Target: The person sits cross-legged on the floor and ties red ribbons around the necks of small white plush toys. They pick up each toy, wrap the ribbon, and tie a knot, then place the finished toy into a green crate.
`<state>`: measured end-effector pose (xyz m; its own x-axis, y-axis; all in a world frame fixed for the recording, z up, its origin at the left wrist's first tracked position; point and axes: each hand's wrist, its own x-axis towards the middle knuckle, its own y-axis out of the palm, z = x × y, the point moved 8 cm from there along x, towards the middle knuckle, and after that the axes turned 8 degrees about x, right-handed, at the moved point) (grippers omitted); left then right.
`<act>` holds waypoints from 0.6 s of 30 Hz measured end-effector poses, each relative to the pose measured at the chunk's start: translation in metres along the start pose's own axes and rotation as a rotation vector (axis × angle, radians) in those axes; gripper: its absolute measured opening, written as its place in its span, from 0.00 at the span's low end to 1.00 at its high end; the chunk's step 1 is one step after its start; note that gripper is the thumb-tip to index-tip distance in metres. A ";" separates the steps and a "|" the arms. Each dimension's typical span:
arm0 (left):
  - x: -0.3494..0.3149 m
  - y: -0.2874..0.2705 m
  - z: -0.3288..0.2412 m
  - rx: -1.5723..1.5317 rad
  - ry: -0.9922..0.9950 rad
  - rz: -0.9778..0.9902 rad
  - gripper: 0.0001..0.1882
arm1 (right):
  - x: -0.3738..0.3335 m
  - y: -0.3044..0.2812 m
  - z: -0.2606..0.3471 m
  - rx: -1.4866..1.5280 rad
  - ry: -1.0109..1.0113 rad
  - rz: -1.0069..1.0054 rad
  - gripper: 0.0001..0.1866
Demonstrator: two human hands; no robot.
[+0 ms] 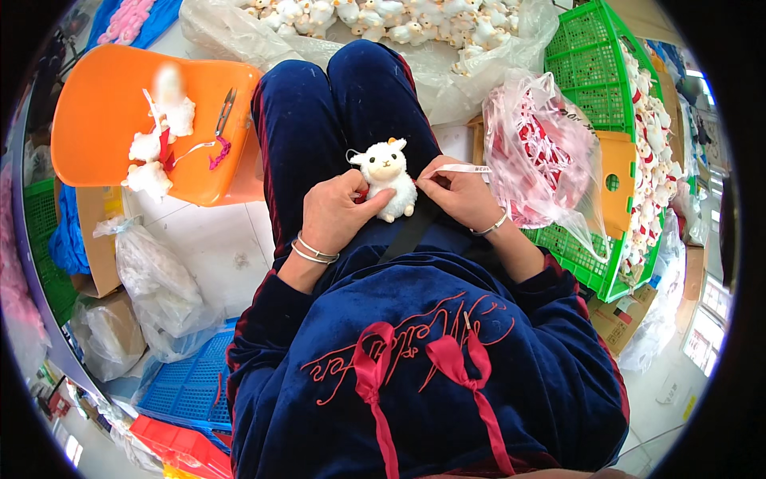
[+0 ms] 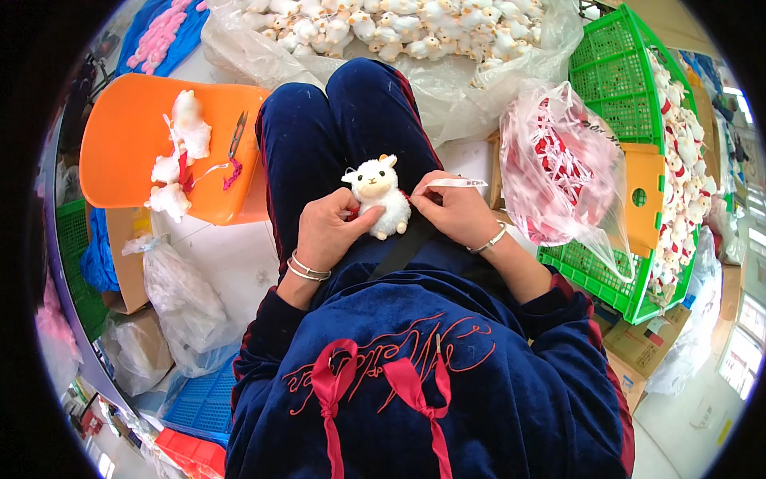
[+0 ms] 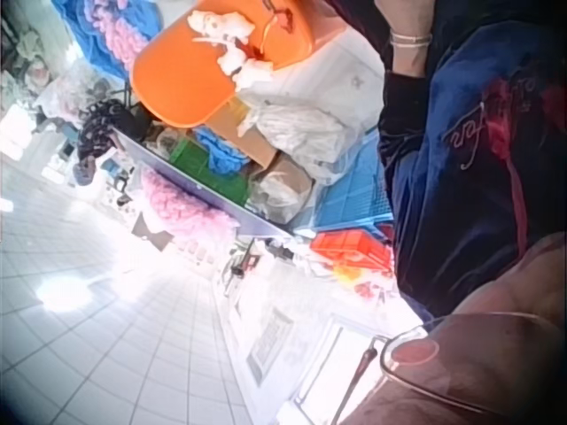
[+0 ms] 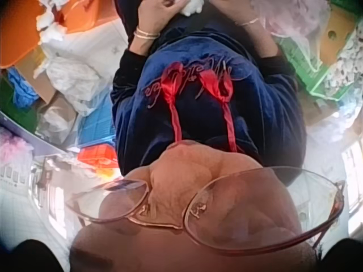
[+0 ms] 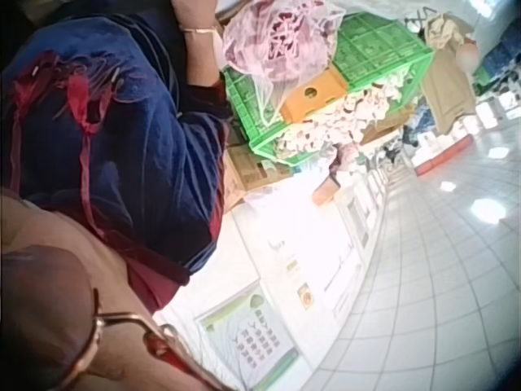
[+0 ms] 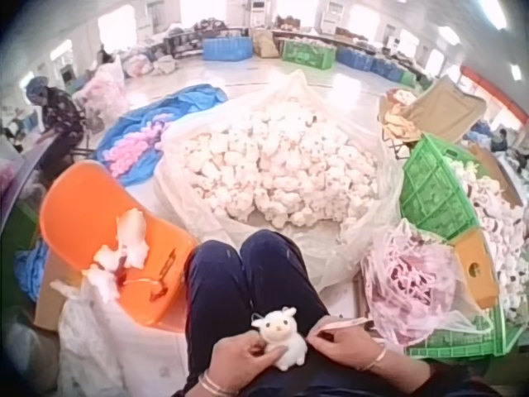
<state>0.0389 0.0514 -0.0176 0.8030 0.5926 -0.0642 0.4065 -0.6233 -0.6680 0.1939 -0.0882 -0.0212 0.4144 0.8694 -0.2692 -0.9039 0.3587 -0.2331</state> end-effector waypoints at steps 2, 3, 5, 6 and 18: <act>0.001 0.001 0.001 0.010 -0.002 0.010 0.20 | 0.003 0.005 -0.004 0.005 -0.042 -0.018 0.07; 0.001 0.001 0.001 0.012 0.002 0.008 0.20 | 0.003 0.003 -0.005 0.023 -0.044 -0.055 0.07; 0.002 0.000 0.000 -0.016 0.017 -0.010 0.19 | 0.007 0.003 0.001 0.059 -0.048 -0.130 0.07; 0.002 0.000 -0.003 -0.048 0.029 -0.025 0.19 | 0.008 0.005 0.003 0.091 -0.047 -0.132 0.06; 0.011 0.006 0.000 -0.364 -0.015 0.151 0.12 | 0.002 0.023 0.045 -0.121 -0.464 -0.099 0.04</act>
<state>0.0504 0.0544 -0.0228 0.8601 0.4862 -0.1547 0.4146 -0.8427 -0.3434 0.1688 -0.0632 0.0147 0.3816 0.9028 0.1982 -0.8323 0.4289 -0.3511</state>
